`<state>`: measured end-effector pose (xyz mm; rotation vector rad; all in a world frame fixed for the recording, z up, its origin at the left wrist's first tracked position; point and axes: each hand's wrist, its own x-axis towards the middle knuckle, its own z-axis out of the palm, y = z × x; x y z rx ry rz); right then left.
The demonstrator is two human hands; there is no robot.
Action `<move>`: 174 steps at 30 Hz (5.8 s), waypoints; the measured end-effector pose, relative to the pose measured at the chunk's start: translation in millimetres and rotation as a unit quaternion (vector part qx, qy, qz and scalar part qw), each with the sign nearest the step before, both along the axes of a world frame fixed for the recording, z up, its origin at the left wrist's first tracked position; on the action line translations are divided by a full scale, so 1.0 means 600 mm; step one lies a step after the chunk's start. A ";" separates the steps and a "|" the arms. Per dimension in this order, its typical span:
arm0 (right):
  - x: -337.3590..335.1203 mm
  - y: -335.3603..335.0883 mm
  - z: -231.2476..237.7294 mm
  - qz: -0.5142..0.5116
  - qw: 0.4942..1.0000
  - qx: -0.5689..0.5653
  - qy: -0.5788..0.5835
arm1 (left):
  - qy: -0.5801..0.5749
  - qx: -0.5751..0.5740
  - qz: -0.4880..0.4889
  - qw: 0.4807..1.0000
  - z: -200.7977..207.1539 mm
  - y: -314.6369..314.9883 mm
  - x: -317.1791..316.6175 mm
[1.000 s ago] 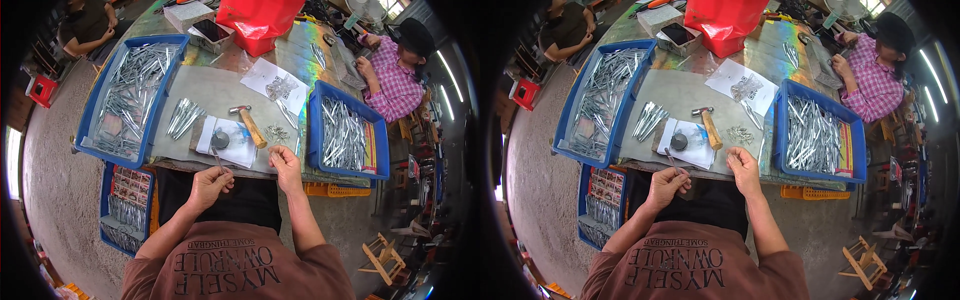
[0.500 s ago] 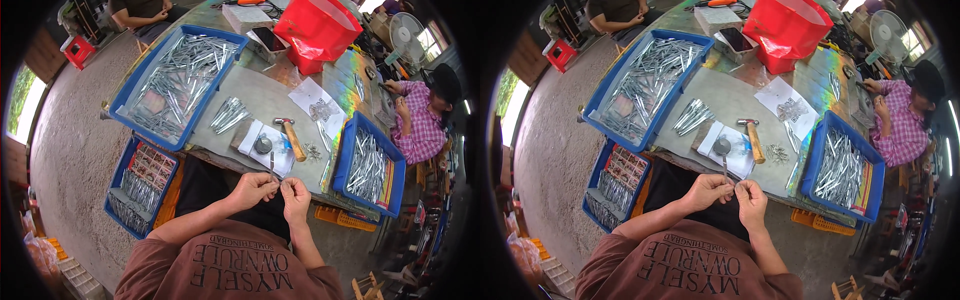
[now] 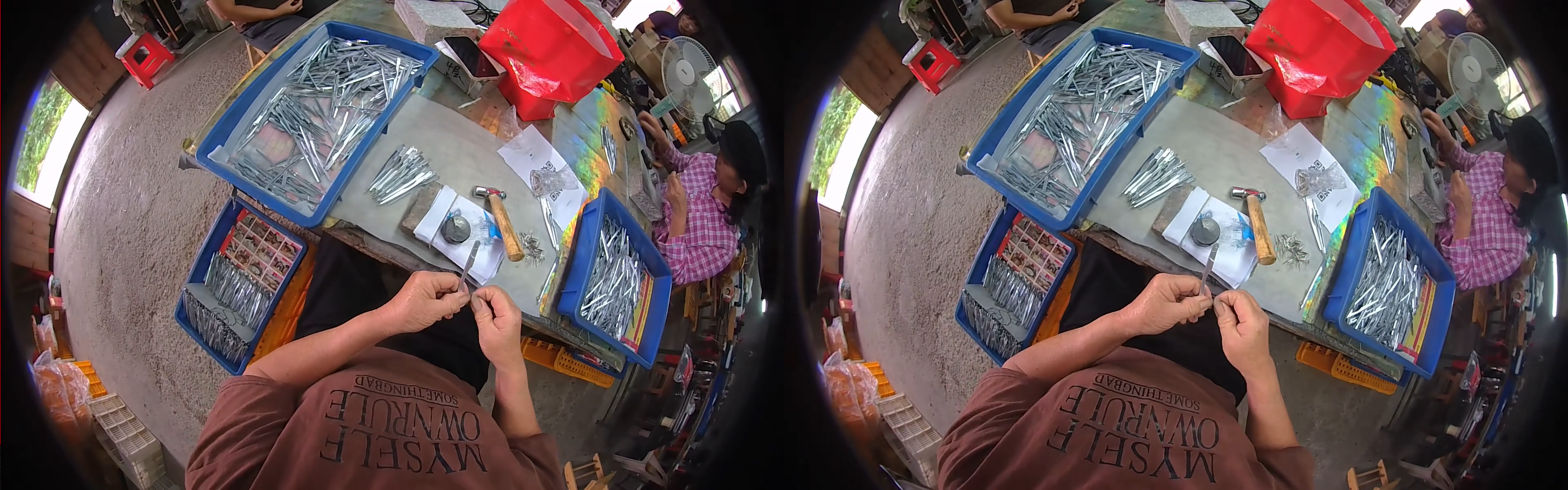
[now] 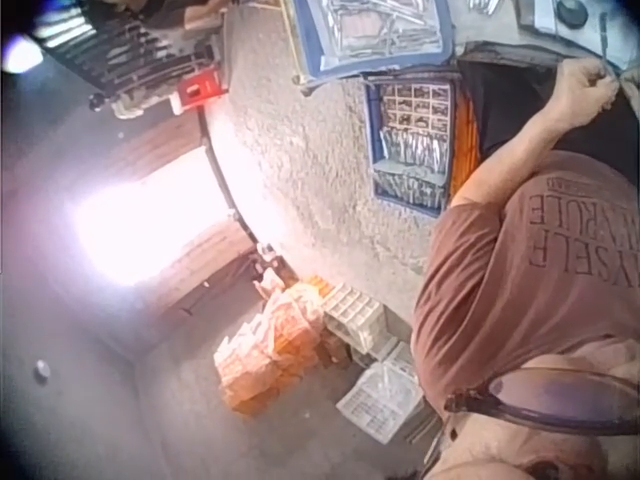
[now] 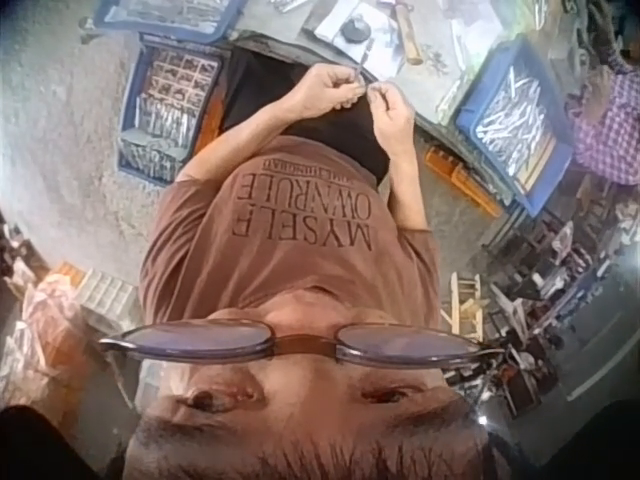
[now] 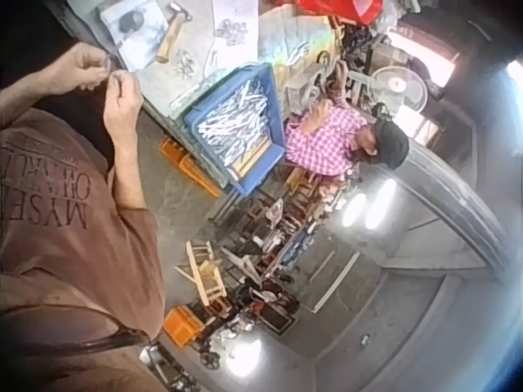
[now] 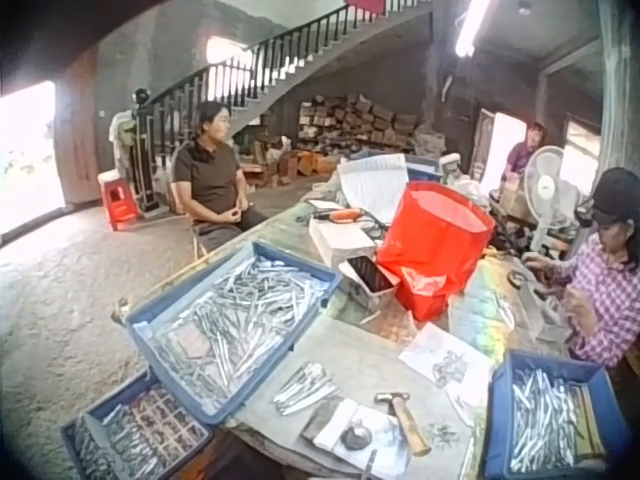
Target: The person assembles metal components by taking metal strips and small pins, inserting the pins into the strips by hand, and hammering them securely into place using a hammer.
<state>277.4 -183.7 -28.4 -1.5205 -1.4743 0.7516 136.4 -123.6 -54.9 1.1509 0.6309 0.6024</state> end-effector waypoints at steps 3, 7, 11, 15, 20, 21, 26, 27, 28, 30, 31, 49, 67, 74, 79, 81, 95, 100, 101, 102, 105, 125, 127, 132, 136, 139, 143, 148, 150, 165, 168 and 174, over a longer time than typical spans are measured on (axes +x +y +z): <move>0.002 -0.002 -0.003 0.004 1.000 -0.031 -0.004 | 0.004 -0.020 -0.014 1.000 0.002 0.002 -0.002; -0.003 -0.004 -0.007 -0.023 0.997 -0.071 0.038 | -0.003 -0.025 -0.019 1.000 0.004 0.006 -0.002; -0.015 -0.005 -0.026 -0.068 0.976 -0.088 0.186 | -0.047 -0.034 0.029 0.998 0.005 0.014 -0.003; -0.032 -0.001 -0.027 -0.076 0.960 -0.073 0.261 | -0.120 -0.123 0.117 0.978 0.005 0.016 -0.002; -0.040 0.003 -0.030 -0.073 0.940 -0.076 0.325 | -0.167 -0.181 0.139 0.959 0.007 0.016 0.002; -0.040 0.004 -0.030 -0.074 0.938 -0.067 0.331 | -0.167 -0.183 0.135 0.959 0.006 0.016 0.003; -0.040 0.002 -0.033 -0.073 0.931 -0.064 0.353 | -0.195 -0.195 0.139 0.951 0.001 0.014 0.007; -0.039 0.001 -0.035 -0.072 0.933 -0.068 0.346 | -0.195 -0.196 0.138 0.951 0.001 0.014 0.009; -0.038 0.001 -0.036 -0.072 0.935 -0.071 0.339 | -0.195 -0.196 0.140 0.951 0.001 0.013 0.010; -0.039 0.002 -0.036 -0.075 0.932 -0.066 0.348 | -0.196 -0.196 0.141 0.951 0.001 0.012 0.012; -0.039 0.002 -0.036 -0.076 0.929 -0.060 0.357 | -0.189 -0.194 0.143 0.952 0.001 0.011 0.013; -0.047 0.024 -0.047 -0.083 0.880 -0.058 0.464 | -0.152 -0.058 0.202 0.966 -0.005 0.011 0.015; -0.026 0.004 -0.045 -0.067 0.901 -0.046 0.425 | -0.035 0.091 0.217 0.971 -0.009 0.125 0.040; -0.015 -0.012 -0.050 -0.074 0.903 -0.064 0.417 | 0.002 0.115 0.215 0.970 -0.008 0.131 0.051; -0.012 -0.016 -0.052 -0.079 0.906 -0.063 0.411 | 0.034 0.150 0.220 0.963 -0.009 0.132 0.053; -0.011 -0.016 -0.048 -0.082 0.906 -0.060 0.410 | 0.034 0.154 0.218 0.963 -0.010 0.132 0.053; 0.110 0.113 0.004 -0.114 0.993 -0.014 -0.018 | 0.120 0.346 0.182 0.913 -0.002 0.135 0.052; 0.100 0.144 0.019 -0.098 0.962 -0.232 0.108 | 0.110 0.438 0.179 0.874 -0.002 0.134 0.052; 0.101 0.149 0.014 -0.100 0.954 -0.231 0.166 | 0.109 0.440 0.180 0.873 -0.002 0.135 0.052; 0.101 0.150 0.012 -0.100 0.954 -0.228 0.165 | 0.108 0.449 0.181 0.868 -0.004 0.135 0.052; 0.092 0.138 0.011 -0.097 0.958 -0.184 0.197 | 0.096 0.473 0.190 0.855 -0.013 0.137 0.053; 0.068 0.018 0.175 0.002 0.991 0.052 -0.123 | 0.079 0.479 0.199 0.851 -0.011 0.133 0.052; 0.064 0.017 0.204 0.013 0.992 0.035 -0.121 | 0.084 0.479 0.199 0.851 -0.013 0.135 0.052; 0.054 0.007 0.273 -0.023 0.979 0.129 -0.155 | 0.084 0.480 0.199 0.850 -0.013 0.136 0.047; 0.056 0.016 0.229 -0.015 0.977 0.102 -0.189 | 0.083 0.491 0.199 0.844 -0.014 0.131 0.052; 0.073 0.028 0.219 0.039 0.971 -0.025 -0.236 | 0.081 0.507 0.204 0.834 -0.008 0.144 0.059; 0.057 0.015 0.285 0.025 0.965 0.097 -0.241 | 0.076 0.489 0.208 0.844 -0.015 0.135 0.047; 0.046 0.004 0.291 -0.065 0.962 0.183 -0.191 | 0.063 0.491 0.210 0.843 -0.010 0.135 0.054; 0.060 0.025 0.237 0.049 0.930 0.156 -0.328 | 0.068 0.498 0.210 0.839 -0.008 0.132 0.053; 0.062 0.032 0.200 0.039 0.970 0.008 -0.241 | 0.067 0.490 0.212 0.843 -0.008 0.132 0.054; 0.061 0.023 0.212 0.010 0.981 0.020 -0.192 | 0.064 0.486 0.207 0.846 -0.010 0.129 0.049; 0.066 0.037 0.186 -0.057 0.997 -0.052 0.001 | 0.076 0.490 0.202 0.845 -0.012 0.133 0.049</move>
